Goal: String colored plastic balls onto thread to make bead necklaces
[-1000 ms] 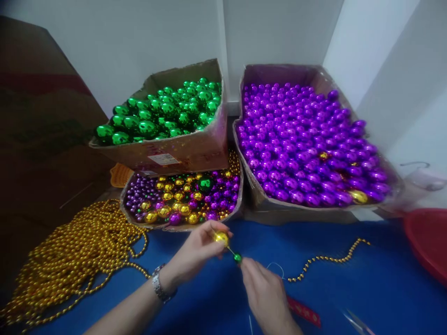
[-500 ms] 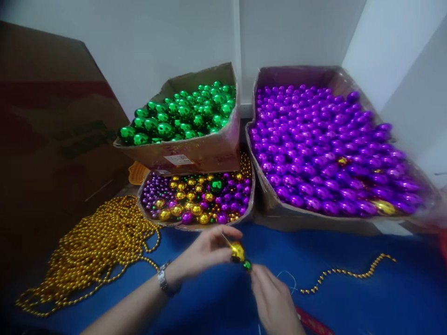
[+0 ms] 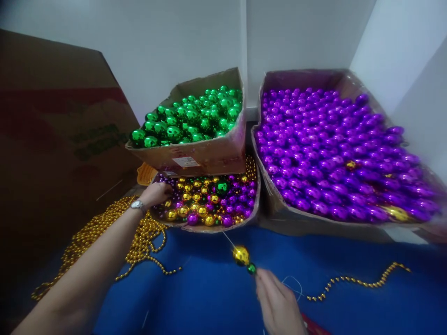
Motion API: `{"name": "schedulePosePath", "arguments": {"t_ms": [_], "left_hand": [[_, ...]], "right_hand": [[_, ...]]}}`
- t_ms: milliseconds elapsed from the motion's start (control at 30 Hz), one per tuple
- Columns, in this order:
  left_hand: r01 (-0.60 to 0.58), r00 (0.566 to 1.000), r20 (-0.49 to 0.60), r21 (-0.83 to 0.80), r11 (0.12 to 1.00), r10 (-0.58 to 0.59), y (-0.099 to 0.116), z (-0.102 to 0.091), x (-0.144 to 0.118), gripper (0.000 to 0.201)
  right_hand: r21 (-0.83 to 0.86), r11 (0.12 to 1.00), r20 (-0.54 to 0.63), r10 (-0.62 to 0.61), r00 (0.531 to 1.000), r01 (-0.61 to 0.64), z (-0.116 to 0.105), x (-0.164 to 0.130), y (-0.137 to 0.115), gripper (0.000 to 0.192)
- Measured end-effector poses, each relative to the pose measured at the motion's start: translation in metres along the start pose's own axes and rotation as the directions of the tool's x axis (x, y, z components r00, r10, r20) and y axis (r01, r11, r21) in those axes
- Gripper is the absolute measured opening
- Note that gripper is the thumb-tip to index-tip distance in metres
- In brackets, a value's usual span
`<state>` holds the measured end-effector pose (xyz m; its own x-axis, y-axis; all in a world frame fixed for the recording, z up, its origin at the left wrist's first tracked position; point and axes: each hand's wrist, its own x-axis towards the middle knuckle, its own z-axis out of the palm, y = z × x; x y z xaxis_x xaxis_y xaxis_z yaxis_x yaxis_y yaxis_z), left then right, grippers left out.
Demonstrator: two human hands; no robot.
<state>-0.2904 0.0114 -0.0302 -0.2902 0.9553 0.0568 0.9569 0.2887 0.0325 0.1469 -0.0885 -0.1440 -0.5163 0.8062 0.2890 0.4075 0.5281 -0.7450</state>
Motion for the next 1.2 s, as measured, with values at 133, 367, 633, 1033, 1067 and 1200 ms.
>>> {"name": "schedulePosePath", "arguments": {"t_ms": [133,367,633,1033,1067,1200], "left_hand": [[-0.006,0.998,0.068,0.092,0.996,-0.001,0.000,0.008,0.002,0.021],[0.001,0.992,0.129,0.046,0.999,-0.007,0.001,0.003,0.010,0.026],[-0.030,0.977,-0.209,-0.378,0.925,-0.054,0.059,-0.014,-0.052,0.036],[0.283,0.958,0.221,-0.836,-0.471,0.184,0.150,0.018,-0.137,0.019],[0.285,0.957,0.223,-0.833,-0.474,0.184,0.150,0.019,-0.137,0.018],[0.279,0.960,0.230,-0.831,-0.481,0.159,0.149,0.019,-0.138,0.017]], "right_hand": [[0.006,1.000,0.011,0.022,1.000,-0.023,0.002,0.002,-0.003,0.020],[0.007,1.000,-0.005,-0.005,1.000,0.005,0.007,0.006,-0.010,0.021],[0.044,0.999,-0.002,-0.005,1.000,0.005,0.006,0.012,-0.024,0.021],[-0.163,0.981,-0.105,-0.124,0.987,0.106,0.005,0.023,-0.038,0.029],[-0.160,0.982,-0.105,-0.122,0.987,0.104,0.005,0.022,-0.038,0.029],[-0.138,0.984,-0.082,-0.121,0.989,0.109,0.006,0.021,-0.036,0.029]]}}
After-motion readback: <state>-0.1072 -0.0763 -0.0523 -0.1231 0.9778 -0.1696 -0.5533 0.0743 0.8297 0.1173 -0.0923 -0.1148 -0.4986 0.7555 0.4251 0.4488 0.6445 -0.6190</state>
